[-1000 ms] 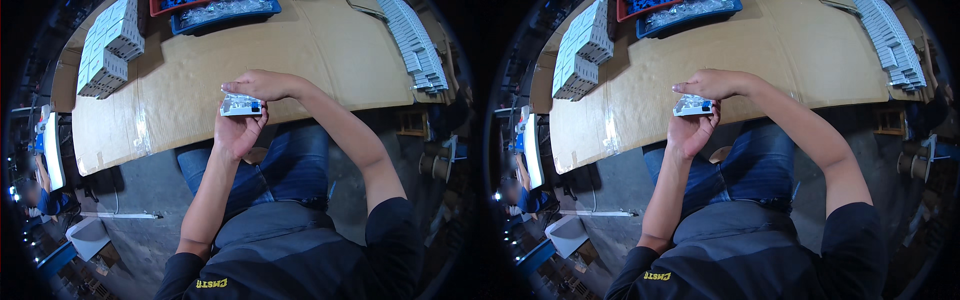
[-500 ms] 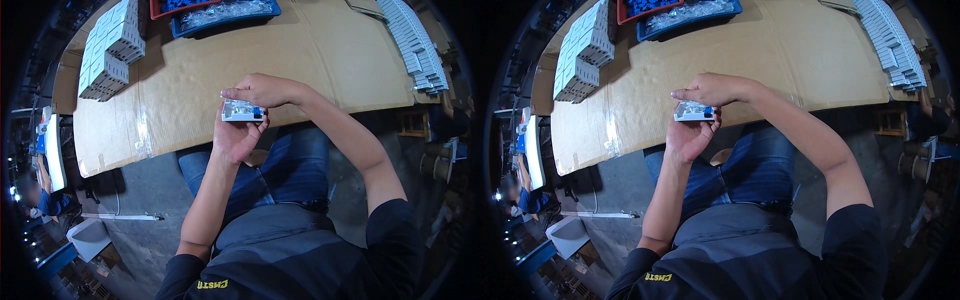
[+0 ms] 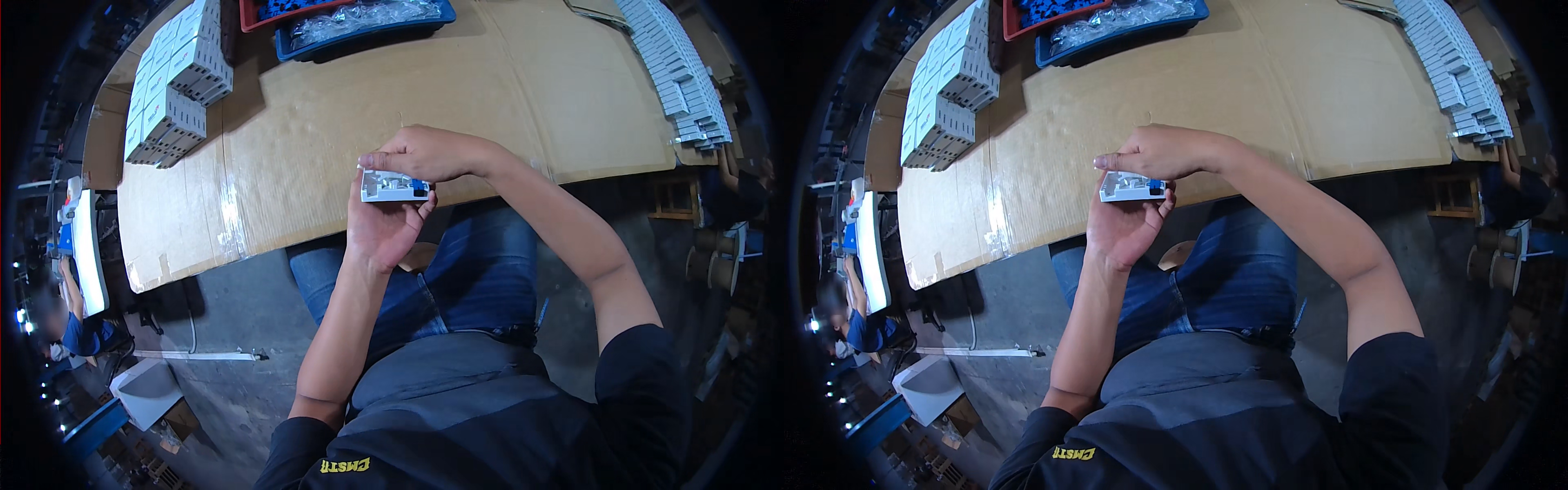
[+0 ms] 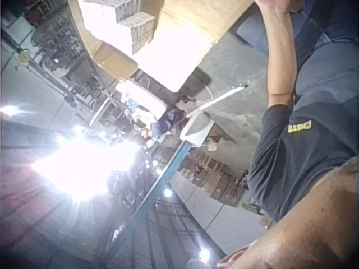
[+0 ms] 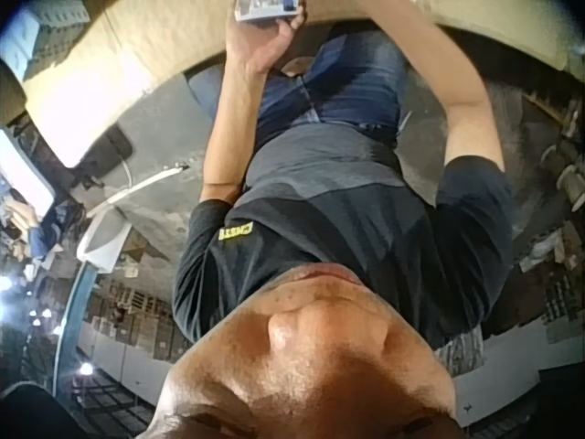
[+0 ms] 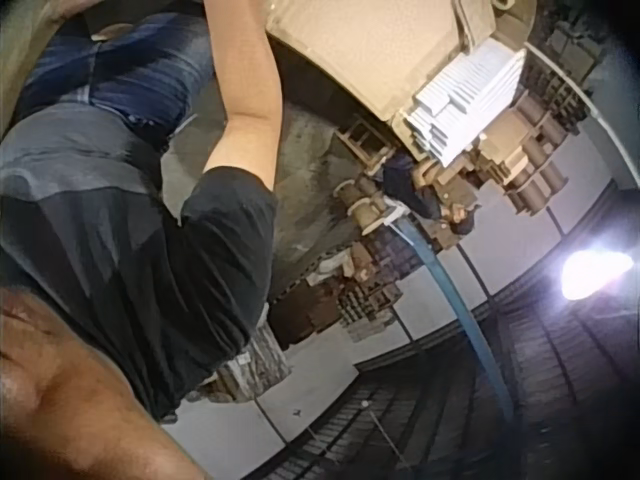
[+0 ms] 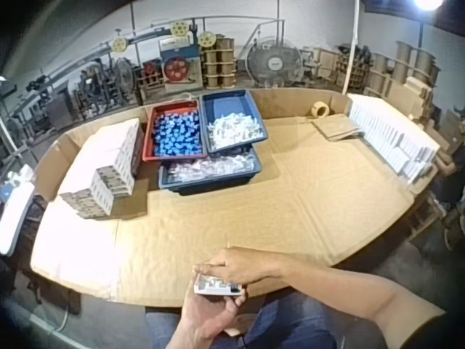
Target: The worker is assembling small electronic components, specifically placing small connectors and internal parts into a white housing and then closing the housing with a lid.
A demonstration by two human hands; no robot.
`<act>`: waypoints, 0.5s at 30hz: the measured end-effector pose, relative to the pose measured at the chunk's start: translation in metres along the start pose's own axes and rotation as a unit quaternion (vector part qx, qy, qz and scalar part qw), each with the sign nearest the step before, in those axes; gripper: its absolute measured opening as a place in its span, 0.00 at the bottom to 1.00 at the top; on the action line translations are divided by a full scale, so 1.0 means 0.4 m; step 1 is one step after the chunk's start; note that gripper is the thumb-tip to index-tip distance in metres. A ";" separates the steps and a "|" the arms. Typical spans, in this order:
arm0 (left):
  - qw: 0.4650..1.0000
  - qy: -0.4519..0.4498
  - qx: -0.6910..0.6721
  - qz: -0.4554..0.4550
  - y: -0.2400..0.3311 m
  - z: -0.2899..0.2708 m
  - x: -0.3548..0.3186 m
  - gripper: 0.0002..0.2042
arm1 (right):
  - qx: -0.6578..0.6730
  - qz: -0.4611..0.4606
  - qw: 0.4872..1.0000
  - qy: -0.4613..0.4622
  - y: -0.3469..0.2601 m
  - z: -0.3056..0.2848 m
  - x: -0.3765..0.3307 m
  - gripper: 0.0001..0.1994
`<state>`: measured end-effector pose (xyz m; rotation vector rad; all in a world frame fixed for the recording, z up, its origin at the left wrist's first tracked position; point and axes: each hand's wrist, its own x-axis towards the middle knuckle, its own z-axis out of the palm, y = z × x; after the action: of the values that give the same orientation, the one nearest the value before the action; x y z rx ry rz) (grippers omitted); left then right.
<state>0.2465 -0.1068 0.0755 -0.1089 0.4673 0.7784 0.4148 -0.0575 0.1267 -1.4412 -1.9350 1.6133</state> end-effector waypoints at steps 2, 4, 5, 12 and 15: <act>1.000 0.003 0.006 -0.002 -0.004 0.018 -0.002 0.26 | 0.022 -0.011 1.000 0.017 0.035 -0.003 0.010 0.34; 1.000 -0.001 0.006 0.002 -0.002 0.019 0.001 0.27 | 0.031 0.009 0.999 0.004 0.017 -0.011 0.001 0.35; 1.000 -0.008 0.010 -0.001 -0.002 0.018 -0.001 0.27 | 0.040 0.030 0.999 -0.001 0.005 -0.017 -0.004 0.35; 0.999 -0.015 0.028 0.007 -0.001 0.038 -0.010 0.27 | 0.036 -0.010 0.999 0.013 0.021 -0.014 -0.016 0.29; 0.999 -0.019 0.035 0.018 -0.002 0.035 -0.011 0.26 | 0.043 -0.047 0.997 0.032 0.014 -0.002 -0.030 0.28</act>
<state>0.2495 -0.1065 0.0901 -0.0204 0.4604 0.7964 0.4240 -0.0671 0.1270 -1.3303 -1.8459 1.5702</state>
